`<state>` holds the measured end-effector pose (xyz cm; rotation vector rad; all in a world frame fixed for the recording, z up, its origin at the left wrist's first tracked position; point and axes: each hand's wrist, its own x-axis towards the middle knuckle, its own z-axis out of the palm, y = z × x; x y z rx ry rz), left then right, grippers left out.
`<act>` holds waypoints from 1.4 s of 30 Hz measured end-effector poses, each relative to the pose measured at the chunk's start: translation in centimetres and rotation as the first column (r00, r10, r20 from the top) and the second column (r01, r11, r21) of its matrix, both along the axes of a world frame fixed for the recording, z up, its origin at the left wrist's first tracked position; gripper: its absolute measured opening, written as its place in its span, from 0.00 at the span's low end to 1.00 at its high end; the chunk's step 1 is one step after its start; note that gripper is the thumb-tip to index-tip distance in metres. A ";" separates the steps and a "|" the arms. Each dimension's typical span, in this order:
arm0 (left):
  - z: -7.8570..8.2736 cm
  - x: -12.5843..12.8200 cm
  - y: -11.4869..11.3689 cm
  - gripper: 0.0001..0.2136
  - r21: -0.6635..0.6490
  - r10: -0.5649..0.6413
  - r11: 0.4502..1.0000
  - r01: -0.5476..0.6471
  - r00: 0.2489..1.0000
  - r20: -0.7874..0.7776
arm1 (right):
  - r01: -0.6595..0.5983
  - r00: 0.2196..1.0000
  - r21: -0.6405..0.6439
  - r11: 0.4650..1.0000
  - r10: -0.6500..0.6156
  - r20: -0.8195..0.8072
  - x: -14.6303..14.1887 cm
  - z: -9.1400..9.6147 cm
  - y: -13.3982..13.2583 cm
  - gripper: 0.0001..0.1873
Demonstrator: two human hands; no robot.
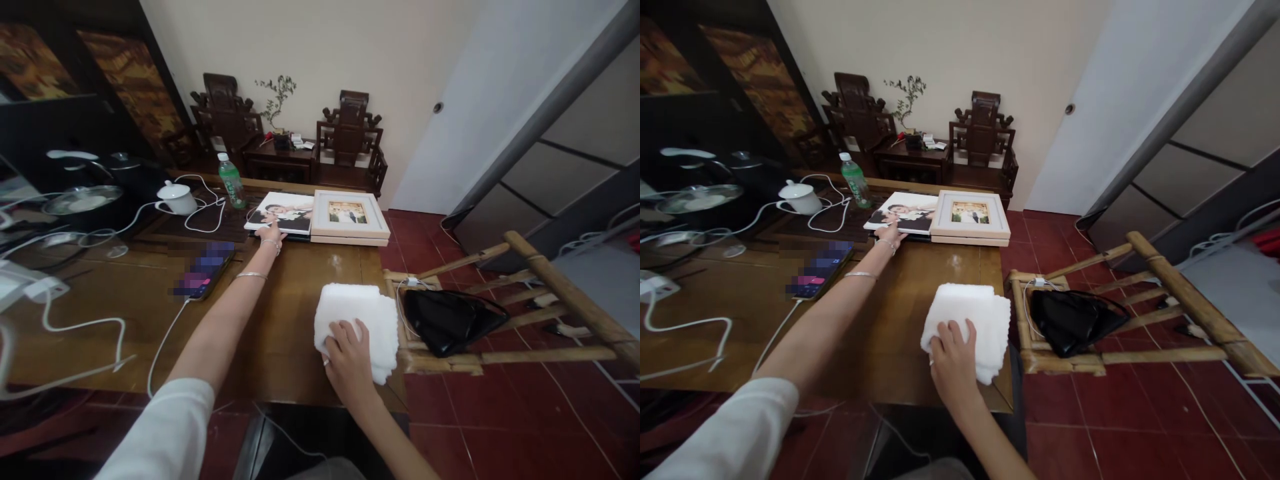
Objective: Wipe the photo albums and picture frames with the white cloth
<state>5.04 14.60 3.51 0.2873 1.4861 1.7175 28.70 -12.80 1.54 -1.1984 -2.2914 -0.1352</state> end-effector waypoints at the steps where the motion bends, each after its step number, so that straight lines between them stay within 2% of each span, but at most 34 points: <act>1: 0.1 0.0 0.1 0.19 0.000 0.032 1.000 -0.032 0.999 0.011 | -0.030 0.999 0.020 0.999 0.031 -0.037 0.4 0.6 0.1 0.07; 6: 1.1 -0.9 0.0 0.21 0.044 0.140 0.989 -0.143 0.987 0.074 | -0.144 0.975 0.154 0.978 0.166 -0.145 3.7 5.0 0.3 0.08; 8: 1.8 -1.7 -0.7 0.22 0.110 0.164 0.978 -0.178 0.978 0.129 | -0.144 0.959 0.178 0.974 0.181 -0.219 5.1 6.7 0.4 0.08; 10: 2.8 -2.7 -1.8 0.19 0.181 0.130 0.971 -0.157 0.980 0.151 | -0.089 0.912 0.153 0.984 0.142 -0.384 6.5 8.2 0.4 0.06; 11: 3.4 -3.1 -2.5 0.16 0.219 0.105 0.966 -0.135 0.984 0.144 | -0.045 0.866 0.103 0.994 0.090 -0.492 7.2 8.9 0.4 0.05; 13: 4.8 -4.0 -4.3 0.13 0.295 0.082 0.948 -0.115 0.989 0.121 | 0.023 0.719 -0.072 0.997 -0.066 -0.692 8.4 9.8 0.3 0.10; 15: 6.3 -4.7 -6.5 0.12 0.376 0.043 0.924 -0.065 0.997 0.068 | 0.026 0.556 -0.228 0.973 -0.203 -0.806 9.4 10.2 0.2 0.15; 16: 7.0 -5.0 -7.7 0.11 0.399 0.023 0.916 -0.038 0.999 0.040 | 0.014 0.489 -0.264 0.964 -0.237 -0.840 9.9 10.2 0.1 0.15; 17: 7.7 -5.2 -9.0 0.09 0.416 0.012 0.909 -0.020 1.000 0.021 | 0.003 0.442 -0.282 0.960 -0.254 -0.860 10.3 10.2 0.0 0.14; 19: 8.9 -5.4 -11.6 0.07 0.417 -0.030 0.908 0.035 0.999 -0.018 | 0.034 0.403 -0.294 0.955 -0.283 -0.871 11.1 9.8 -0.1 0.13; 21: 9.7 -5.3 -14.2 0.06 0.415 -0.050 0.907 0.064 0.998 -0.043 | 0.162 0.422 -0.283 0.945 -0.326 -0.846 11.9 9.3 0.0 0.14; 24: 9.9 -4.8 -17.8 0.06 0.404 -0.001 0.914 0.025 0.998 -0.059 | 0.346 0.501 -0.213 0.914 -0.372 -0.781 13.3 8.8 0.2 0.17; 27: 9.2 -3.8 -20.8 0.02 0.285 -0.027 0.957 0.050 0.996 -0.083 | 0.409 0.564 -0.187 0.893 -0.409 -0.717 14.6 8.8 0.1 0.21; 29: 8.4 -2.8 -22.4 0.01 0.170 -0.092 0.980 0.099 0.994 -0.051 | 0.433 0.590 -0.192 0.881 -0.438 -0.678 15.5 9.0 -0.2 0.24; 31: 7.5 -1.9 -23.7 0.03 0.126 -0.170 0.977 0.172 0.985 -0.030 | 0.423 0.595 -0.234 0.875 -0.464 -0.656 16.4 9.1 -0.6 0.27; 34: 5.9 -0.6 -24.6 0.07 0.107 -0.274 0.956 0.275 0.961 -0.022 | 0.430 0.638 -0.223 0.875 -0.469 -0.611 17.6 9.4 -1.0 0.26; 37: 4.0 0.1 -24.5 0.10 0.098 -0.359 0.928 0.360 0.933 -0.027 | 0.432 0.772 -0.040 0.901 -0.393 -0.499 18.1 9.6 -0.7 0.21; 40: 2.1 0.7 -23.5 0.11 0.092 -0.410 0.909 0.408 0.912 0.007 | 0.364 0.878 0.115 0.924 -0.299 -0.373 17.6 9.2 0.4 0.13; 42: 1.1 1.0 -22.5 0.13 0.072 -0.417 0.907 0.414 0.908 0.031 | 0.282 0.930 0.129 0.951 -0.238 -0.281 16.3 8.5 1.5 0.08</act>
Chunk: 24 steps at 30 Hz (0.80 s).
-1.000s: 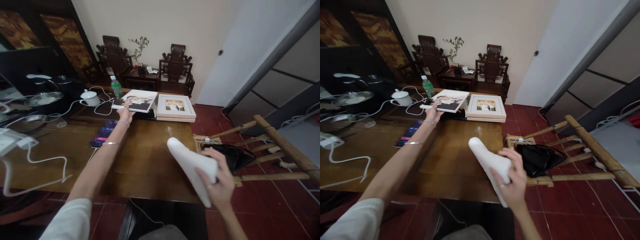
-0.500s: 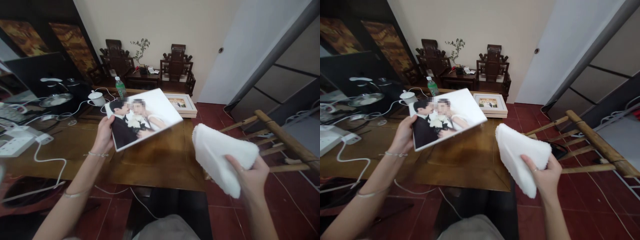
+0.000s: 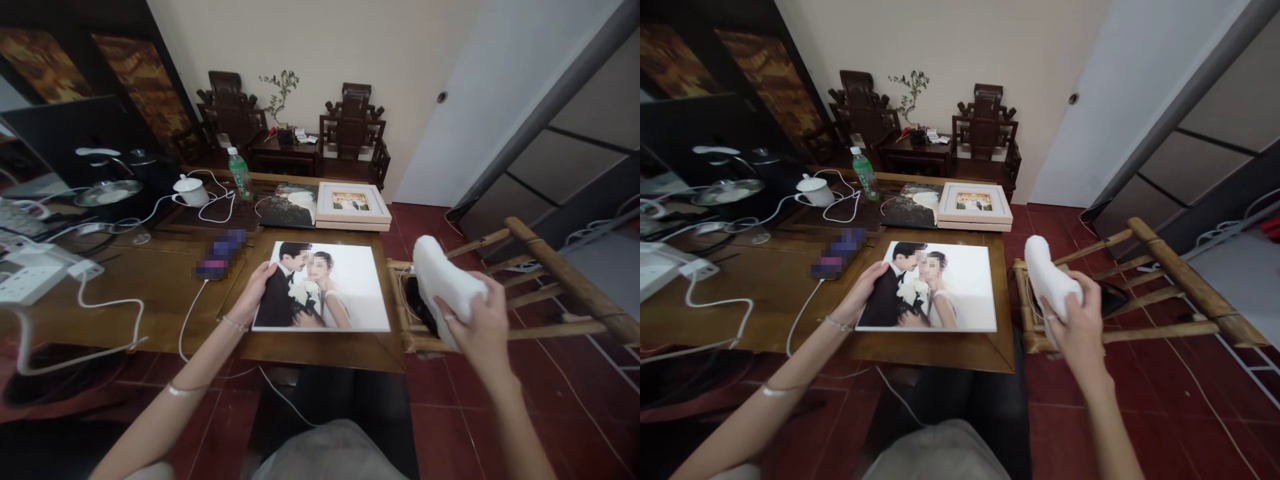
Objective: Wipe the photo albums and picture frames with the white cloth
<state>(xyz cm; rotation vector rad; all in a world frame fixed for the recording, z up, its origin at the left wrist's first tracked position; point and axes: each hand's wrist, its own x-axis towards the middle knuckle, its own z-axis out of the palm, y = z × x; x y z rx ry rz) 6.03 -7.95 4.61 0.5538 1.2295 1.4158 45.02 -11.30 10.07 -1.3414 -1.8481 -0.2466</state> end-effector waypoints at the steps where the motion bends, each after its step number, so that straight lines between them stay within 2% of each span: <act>1: -0.4 0.1 0.6 0.13 -0.003 -0.002 1.000 0.002 1.000 0.001 | -0.054 0.997 -0.032 0.998 0.056 0.045 -0.9 -0.5 0.6 0.06; 2: -0.8 0.3 1.1 0.14 -0.001 0.003 1.000 -0.003 1.000 -0.007 | -0.113 0.989 -0.077 0.991 0.120 0.087 -2.0 -1.0 1.1 0.05; 6: -2.2 0.4 3.3 0.16 0.074 0.036 0.997 -0.029 0.994 -0.100 | -0.317 0.921 -0.228 0.921 0.357 0.158 -6.6 -3.4 3.2 0.15; 10: -3.5 -0.1 4.8 0.19 0.085 0.030 0.996 -0.015 0.983 -0.183 | -0.434 0.849 -0.287 0.854 0.495 0.187 -9.5 -4.9 4.7 0.20; 14: -4.4 -0.5 5.4 0.21 0.063 0.004 0.998 0.009 0.979 -0.206 | -0.426 0.825 -0.344 0.837 0.516 0.232 -9.9 -4.8 5.4 0.29; 17: -4.7 -0.7 5.7 0.21 0.059 -0.012 0.998 0.027 0.971 -0.237 | -0.430 0.804 -0.370 0.824 0.536 0.259 -9.3 -4.3 6.0 0.28; 19: -4.9 -0.9 6.0 0.22 0.055 -0.021 0.998 0.037 0.963 -0.269 | -0.408 0.813 -0.346 0.845 0.508 0.284 -9.0 -4.0 6.6 0.25; 22: -4.8 -1.2 6.7 0.22 0.046 -0.028 0.998 0.046 0.944 -0.328 | -0.291 0.867 -0.271 0.917 0.373 0.330 -9.0 -3.8 7.7 0.24; 24: -4.7 -1.3 7.0 0.22 0.040 -0.034 0.998 0.052 0.931 -0.363 | -0.249 0.864 -0.283 0.926 0.344 0.368 -9.4 -4.0 8.2 0.25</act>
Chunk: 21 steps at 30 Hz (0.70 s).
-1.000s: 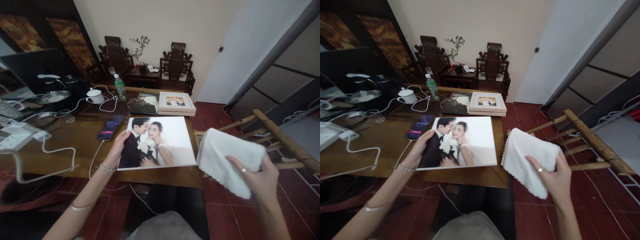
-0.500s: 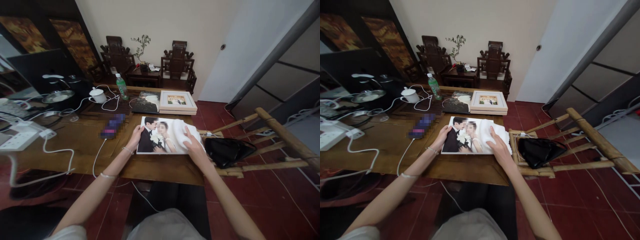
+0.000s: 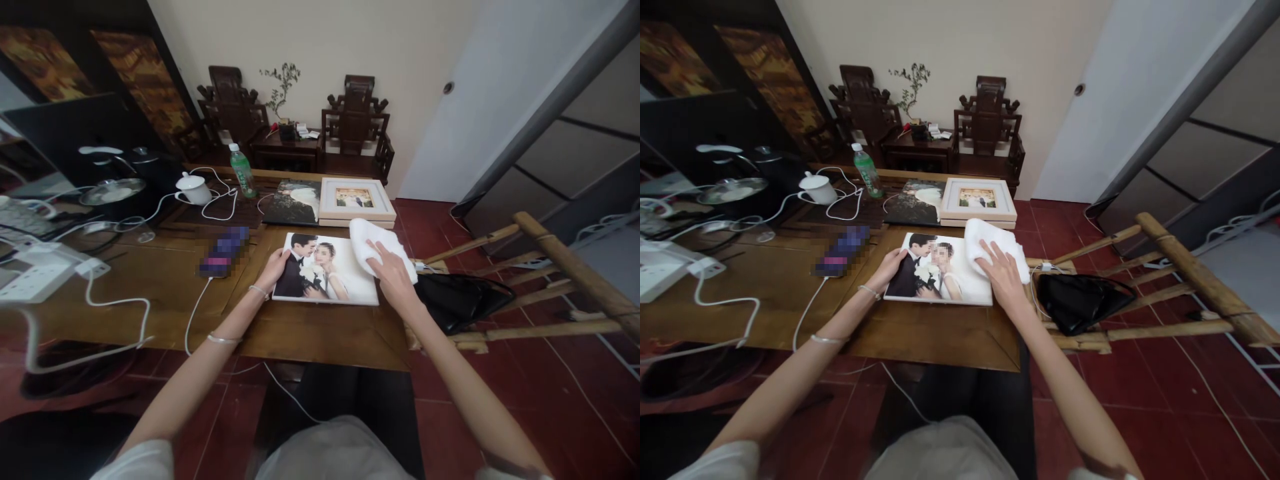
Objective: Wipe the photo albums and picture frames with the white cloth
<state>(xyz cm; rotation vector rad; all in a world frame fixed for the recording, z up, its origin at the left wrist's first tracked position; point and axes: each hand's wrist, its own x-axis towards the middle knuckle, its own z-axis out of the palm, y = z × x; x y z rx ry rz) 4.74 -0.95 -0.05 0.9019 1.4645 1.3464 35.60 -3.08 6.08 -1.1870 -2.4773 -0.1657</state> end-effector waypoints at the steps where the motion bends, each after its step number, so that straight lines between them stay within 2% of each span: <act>1: 0.1 0.0 0.1 0.22 -0.003 -0.006 1.000 0.006 1.000 -0.013 | -0.019 0.999 -0.028 0.999 0.020 0.031 -0.3 -0.2 0.1 0.26; 5: 0.5 -0.2 -0.2 0.23 -0.045 -0.085 0.996 0.083 0.996 -0.040 | -0.146 0.982 -0.161 0.976 0.163 0.093 -1.5 -1.7 -0.5 0.34; 8: 0.7 -0.4 -0.4 0.25 -0.064 -0.168 0.985 0.161 0.978 -0.127 | -0.148 0.983 -0.150 0.978 0.162 0.085 -2.0 -2.9 -1.0 0.35; 10: 0.7 -0.7 -0.4 0.23 -0.051 -0.169 0.986 0.161 0.946 -0.276 | -0.135 0.986 -0.133 0.982 0.146 0.082 -2.2 -3.4 -1.2 0.33; 12: 1.0 -1.0 -0.2 0.21 -0.056 -0.134 0.991 0.123 0.862 -0.489 | -0.127 0.987 -0.134 0.983 0.139 0.084 -2.2 -3.7 -1.2 0.32; 14: 1.4 -1.2 -0.1 0.21 -0.067 -0.104 0.995 0.080 0.725 -0.680 | -0.120 0.988 -0.142 0.982 0.133 0.080 -2.3 -3.9 -1.1 0.33; 17: 1.8 -1.3 -0.1 0.21 -0.025 -0.072 0.995 0.092 0.552 -0.831 | -0.111 0.991 -0.133 0.985 0.120 0.059 -2.3 -4.2 -1.1 0.33; 19: 1.6 -1.0 -0.5 0.21 0.042 -0.025 0.992 0.119 0.510 -0.860 | -0.109 0.993 -0.103 0.989 0.114 0.044 -2.4 -4.4 -1.2 0.32; 21: 1.0 -0.4 -1.2 0.20 0.118 0.035 0.985 0.122 0.535 -0.844 | -0.109 0.993 -0.068 0.992 0.111 0.027 -2.5 -4.7 -1.2 0.31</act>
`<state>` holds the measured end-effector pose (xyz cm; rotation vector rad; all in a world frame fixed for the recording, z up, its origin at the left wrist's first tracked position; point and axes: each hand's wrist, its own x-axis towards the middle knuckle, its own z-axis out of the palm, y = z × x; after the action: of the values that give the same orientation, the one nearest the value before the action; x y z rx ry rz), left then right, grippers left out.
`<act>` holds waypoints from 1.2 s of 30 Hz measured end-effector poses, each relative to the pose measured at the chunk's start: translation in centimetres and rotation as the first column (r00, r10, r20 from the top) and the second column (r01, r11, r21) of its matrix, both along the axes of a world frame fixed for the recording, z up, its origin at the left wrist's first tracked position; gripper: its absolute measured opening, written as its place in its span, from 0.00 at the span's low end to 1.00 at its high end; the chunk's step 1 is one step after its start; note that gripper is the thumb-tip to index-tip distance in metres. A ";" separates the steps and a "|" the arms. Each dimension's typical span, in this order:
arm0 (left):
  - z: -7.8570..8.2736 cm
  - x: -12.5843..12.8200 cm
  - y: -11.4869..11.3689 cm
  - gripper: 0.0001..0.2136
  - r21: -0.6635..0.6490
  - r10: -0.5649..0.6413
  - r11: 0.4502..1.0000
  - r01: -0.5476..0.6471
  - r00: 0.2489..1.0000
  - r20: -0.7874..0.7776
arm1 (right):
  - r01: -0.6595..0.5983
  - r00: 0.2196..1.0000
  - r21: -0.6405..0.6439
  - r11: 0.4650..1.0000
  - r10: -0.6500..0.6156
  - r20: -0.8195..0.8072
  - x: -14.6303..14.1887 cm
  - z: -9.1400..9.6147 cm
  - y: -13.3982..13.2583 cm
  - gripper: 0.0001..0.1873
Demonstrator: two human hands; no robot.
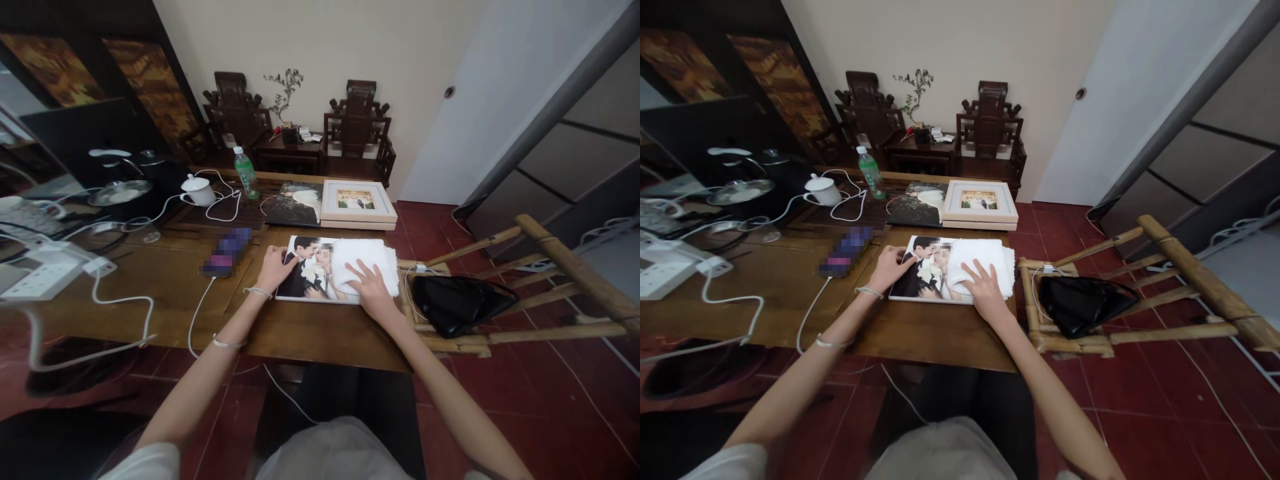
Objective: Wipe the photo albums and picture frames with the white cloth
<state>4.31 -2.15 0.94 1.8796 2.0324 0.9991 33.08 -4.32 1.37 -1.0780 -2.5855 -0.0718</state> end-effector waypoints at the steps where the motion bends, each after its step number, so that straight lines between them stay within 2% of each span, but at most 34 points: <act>1: -0.4 0.4 -0.5 0.23 0.028 -0.011 1.000 0.010 1.000 0.018 | 0.002 1.000 0.014 1.000 -0.002 -0.011 0.0 -0.1 0.0 0.30; 4: -1.3 1.4 -2.0 0.28 0.083 -0.104 0.991 0.107 0.994 -0.035 | 0.015 0.999 0.033 0.999 -0.013 -0.036 -0.2 -0.4 -0.1 0.29; 8: -1.5 1.6 -3.3 0.23 0.116 -0.249 0.958 0.261 0.962 -0.109 | 0.031 0.998 0.028 0.999 -0.030 -0.052 -0.3 -0.2 -0.2 0.29; 11: -1.4 1.2 -3.2 0.21 0.076 -0.336 0.937 0.341 0.939 -0.076 | 0.047 0.997 -0.002 0.999 -0.047 -0.060 -0.5 0.2 -0.3 0.30; 17: -1.7 0.9 -2.6 0.22 0.061 -0.350 0.936 0.347 0.935 0.052 | 0.047 0.998 -0.063 0.997 -0.049 -0.026 -0.6 1.2 -0.8 0.32; 24: -1.8 1.0 -2.6 0.22 0.072 -0.348 0.937 0.342 0.932 0.100 | -0.051 0.999 -0.101 0.994 0.051 0.000 0.6 1.5 -5.5 0.31; 27: -1.8 1.0 -2.6 0.23 0.075 -0.349 0.936 0.343 0.934 0.079 | -0.063 0.998 -0.112 0.992 0.063 -0.005 0.9 1.8 -6.0 0.31; 30: -1.9 1.0 -2.6 0.23 0.064 -0.349 0.937 0.344 0.933 0.083 | -0.033 0.999 -0.121 0.992 0.030 -0.022 0.8 2.0 -4.0 0.31; 36: -2.0 0.9 -2.6 0.23 0.067 -0.359 0.933 0.354 0.929 0.095 | 0.049 0.998 -0.177 0.983 -0.053 -0.020 -0.2 3.1 4.0 0.33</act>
<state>5.19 -4.71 -1.04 2.0724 1.5429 1.0287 32.89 -0.36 4.48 -1.1989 -2.5807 0.1606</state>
